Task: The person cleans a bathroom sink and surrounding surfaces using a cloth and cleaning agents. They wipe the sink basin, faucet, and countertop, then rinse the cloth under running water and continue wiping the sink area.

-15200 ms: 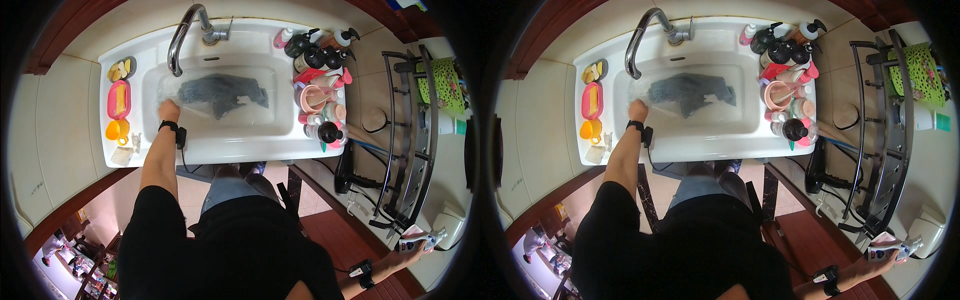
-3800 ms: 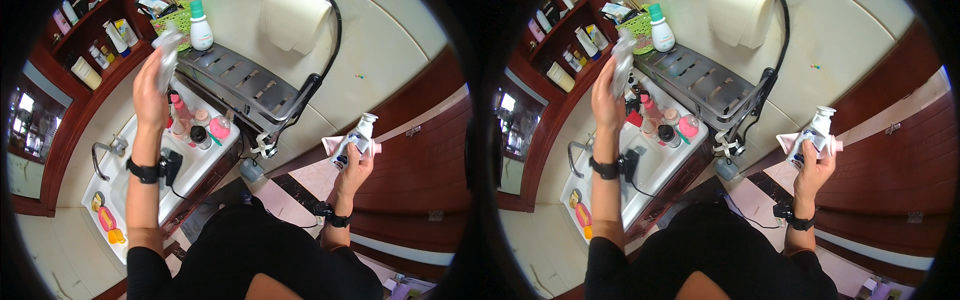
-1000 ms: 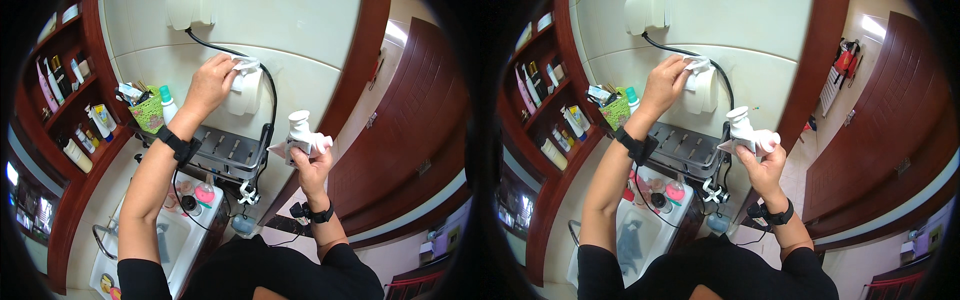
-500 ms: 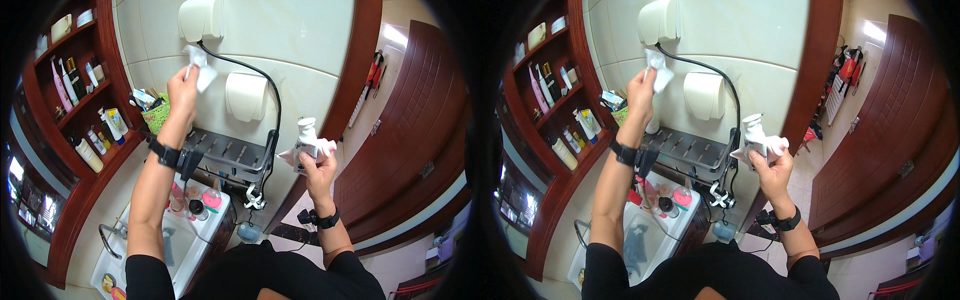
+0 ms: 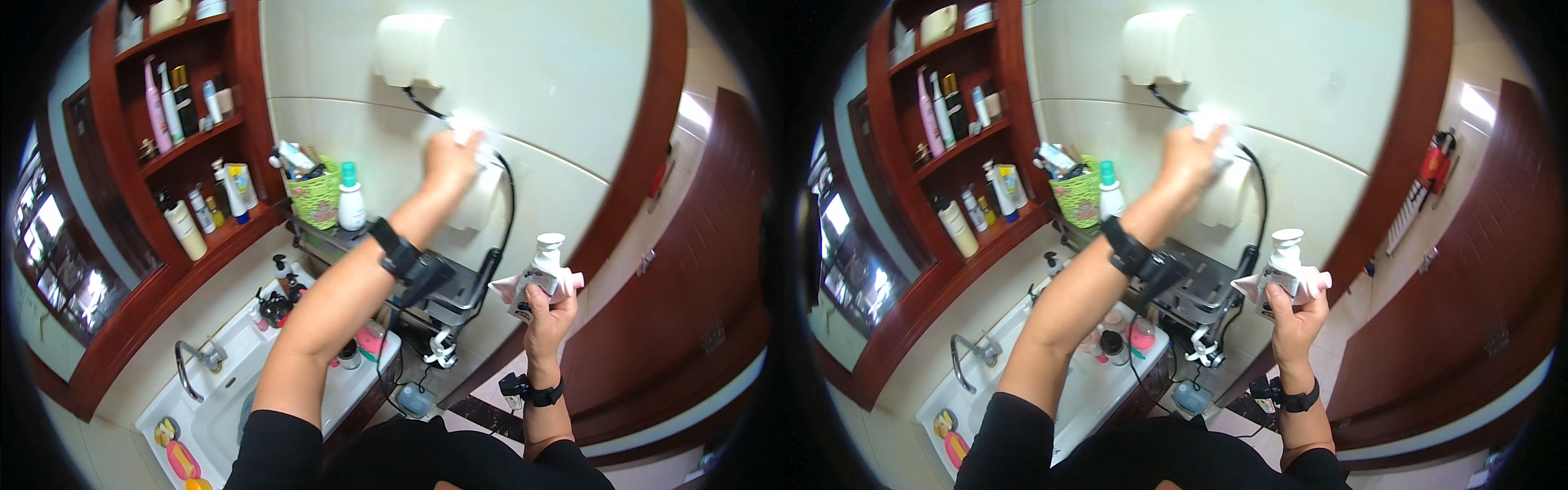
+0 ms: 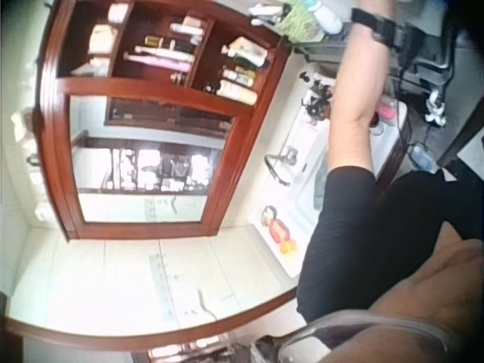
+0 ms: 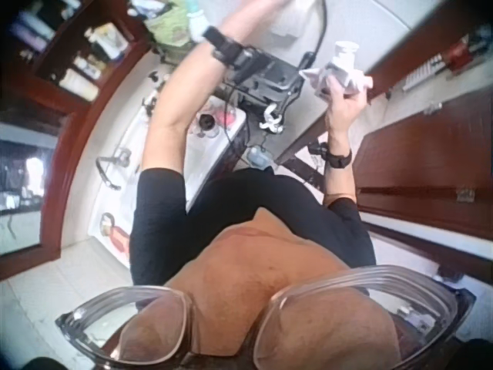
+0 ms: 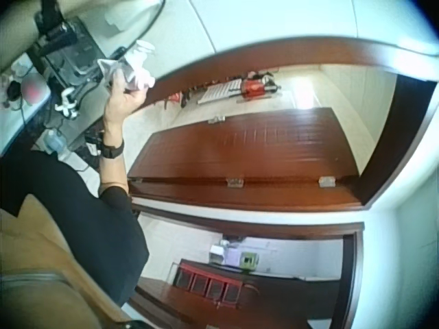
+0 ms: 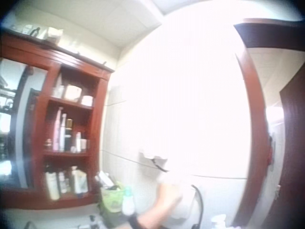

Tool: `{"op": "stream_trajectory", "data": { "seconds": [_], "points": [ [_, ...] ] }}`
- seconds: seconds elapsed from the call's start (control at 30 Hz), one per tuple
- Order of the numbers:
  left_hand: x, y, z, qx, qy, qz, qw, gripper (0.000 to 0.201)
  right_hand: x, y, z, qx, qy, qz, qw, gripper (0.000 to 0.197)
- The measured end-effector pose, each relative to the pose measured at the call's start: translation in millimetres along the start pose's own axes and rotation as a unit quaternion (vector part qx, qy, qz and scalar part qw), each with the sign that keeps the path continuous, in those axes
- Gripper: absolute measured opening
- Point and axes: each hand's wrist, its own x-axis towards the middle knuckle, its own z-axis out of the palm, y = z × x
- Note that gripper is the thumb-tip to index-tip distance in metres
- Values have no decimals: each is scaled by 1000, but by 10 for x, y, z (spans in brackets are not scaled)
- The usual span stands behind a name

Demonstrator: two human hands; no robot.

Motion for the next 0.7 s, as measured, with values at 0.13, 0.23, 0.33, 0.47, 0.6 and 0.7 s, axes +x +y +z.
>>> {"op": "stream_trajectory", "data": {
  "seconds": [0.13, 0.23, 0.33, 0.47, 0.6, 0.7],
  "points": [
    [-341, 57, -283, -27, -170, 32, 985, 24, 22, 50, 178, 1, -19, 4, 1000, 31],
    [-719, 105, -893, -10, -287, 44, 957, 21, -1, 64, 188, 14, -50, 18, 998, 33],
    [-1125, 14, -1541, -92, -71, -76, 990, 44, -46, 38, 318, 34, -75, 69, 994, 34],
    [-1580, -94, -2401, -36, 39, -49, 997, 27, -1, 172, 372, 9, -124, 62, 990, 36],
    [-2197, -453, -3230, 21, 173, -158, 972, 20, 62, 285, 424, 25, -137, 84, 987, 39],
    [-2713, -550, -3571, 48, 293, -212, 931, 36, 80, 382, 457, 65, -133, 110, 983, 40]
  ]
}}
